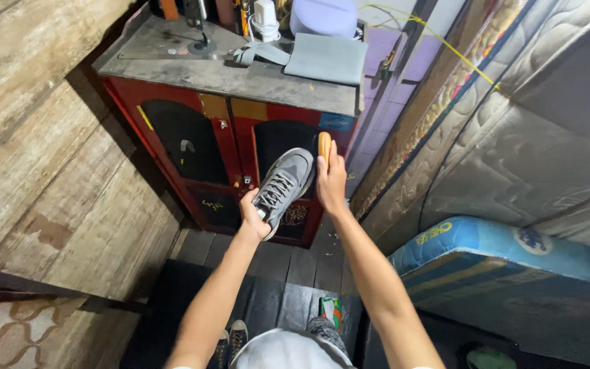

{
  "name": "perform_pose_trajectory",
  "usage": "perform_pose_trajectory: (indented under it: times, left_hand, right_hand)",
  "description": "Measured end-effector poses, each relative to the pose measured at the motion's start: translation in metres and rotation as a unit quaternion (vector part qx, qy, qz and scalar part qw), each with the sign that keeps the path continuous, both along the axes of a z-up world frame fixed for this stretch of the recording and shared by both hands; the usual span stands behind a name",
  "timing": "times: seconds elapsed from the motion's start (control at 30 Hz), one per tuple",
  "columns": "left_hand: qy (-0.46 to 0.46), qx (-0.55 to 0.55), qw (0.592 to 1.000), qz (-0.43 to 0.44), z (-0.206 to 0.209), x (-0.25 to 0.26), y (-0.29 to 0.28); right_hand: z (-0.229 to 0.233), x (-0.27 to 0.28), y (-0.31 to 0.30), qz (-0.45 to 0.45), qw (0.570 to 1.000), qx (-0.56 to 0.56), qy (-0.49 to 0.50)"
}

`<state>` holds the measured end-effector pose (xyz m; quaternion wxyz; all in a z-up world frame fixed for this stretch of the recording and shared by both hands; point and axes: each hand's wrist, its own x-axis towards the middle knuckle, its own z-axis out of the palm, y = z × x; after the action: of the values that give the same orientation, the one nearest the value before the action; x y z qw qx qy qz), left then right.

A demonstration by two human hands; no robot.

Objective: Cleaning a sneaker with a small brush

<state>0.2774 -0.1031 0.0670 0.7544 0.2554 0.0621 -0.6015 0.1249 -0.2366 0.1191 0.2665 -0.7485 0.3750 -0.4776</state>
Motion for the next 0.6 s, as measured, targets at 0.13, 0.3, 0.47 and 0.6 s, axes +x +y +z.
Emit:
perform_pose_trajectory:
  times: [0.13, 0.3, 0.47, 0.6]
  left_hand:
    - [-0.004, -0.019, 1.0, -0.009, -0.014, -0.005, -0.018]
    - [0.025, -0.025, 0.998, 0.049, -0.003, -0.007, -0.019]
    - [0.002, -0.024, 1.0, 0.011, 0.013, -0.012, -0.007]
    - [0.002, -0.037, 0.999, -0.005, 0.019, -0.021, -0.011]
  right_hand:
    - [-0.01, 0.005, 0.055, -0.041, 0.997, 0.034, -0.057]
    - [-0.038, -0.009, 0.103, 0.08, 0.992, -0.096, 0.0]
    - [0.011, -0.019, 0.041, 0.042, 0.998, -0.031, -0.019]
    - [0.017, -0.012, 0.039, -0.039, 0.998, -0.024, -0.04]
